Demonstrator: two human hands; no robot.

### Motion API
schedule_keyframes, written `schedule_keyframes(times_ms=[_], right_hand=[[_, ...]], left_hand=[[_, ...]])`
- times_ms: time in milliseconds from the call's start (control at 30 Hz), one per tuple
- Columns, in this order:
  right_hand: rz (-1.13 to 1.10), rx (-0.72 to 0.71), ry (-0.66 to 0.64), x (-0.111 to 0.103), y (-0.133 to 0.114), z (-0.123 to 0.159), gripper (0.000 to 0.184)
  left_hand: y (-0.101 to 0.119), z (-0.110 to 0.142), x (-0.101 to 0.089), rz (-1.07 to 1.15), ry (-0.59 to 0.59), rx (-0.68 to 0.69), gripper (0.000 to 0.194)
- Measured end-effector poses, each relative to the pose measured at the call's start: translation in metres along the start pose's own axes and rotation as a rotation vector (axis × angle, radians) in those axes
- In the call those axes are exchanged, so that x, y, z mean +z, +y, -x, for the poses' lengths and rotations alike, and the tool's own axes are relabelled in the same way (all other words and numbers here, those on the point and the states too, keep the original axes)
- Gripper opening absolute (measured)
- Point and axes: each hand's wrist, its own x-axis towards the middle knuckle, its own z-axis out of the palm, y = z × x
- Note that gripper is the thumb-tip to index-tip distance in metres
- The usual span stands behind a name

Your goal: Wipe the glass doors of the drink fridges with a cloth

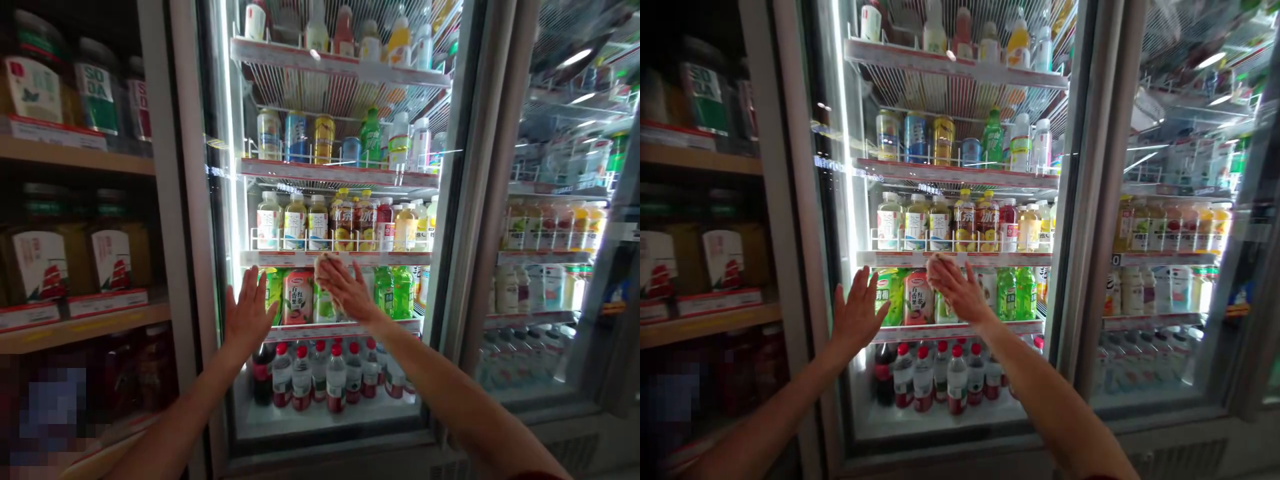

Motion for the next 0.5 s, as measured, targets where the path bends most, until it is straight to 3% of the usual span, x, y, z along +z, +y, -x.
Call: schedule_keyframes(times_ms=[33,167,200,267,367,400,433,500], right_hand=[[0.013,0.076,0.021,-0.001,0.008,0.003,0.045],[0.096,0.739,0.252,-0.002,0.051,0.003,0.044],[0.100,0.790,0.270,0.000,0.052,0.000,0.045],[0.075,0.639,0.217,0.004,0.036,-0.004,0.047],[-0.007,0.117,0.044,0.007,0.006,-0.003,0.052],[-0.026,0.027,0.009,0.006,0.004,-0.003,0.053],[-0.034,0.027,0.004,0.004,0.009,-0.004,0.052],[-0.018,0.295,0.090,0.000,0.029,-0.012,0.049]], left_hand=[[-0.001,0.000,-0.001,-0.006,-0.006,0.009,0.066],[-0.001,0.000,-0.001,-0.023,-0.040,0.009,0.066],[0.000,0.000,0.000,-0.029,-0.045,0.000,0.066],[0.003,0.000,-0.001,-0.042,-0.058,-0.016,0.067],[0.000,-0.001,-0.006,-0.059,-0.076,-0.004,0.064],[-0.003,-0.001,-0.009,-0.063,-0.079,-0.002,0.063],[-0.007,-0.002,-0.011,-0.067,-0.073,-0.010,0.063],[-0.016,-0.004,-0.016,-0.074,-0.047,-0.049,0.063]])
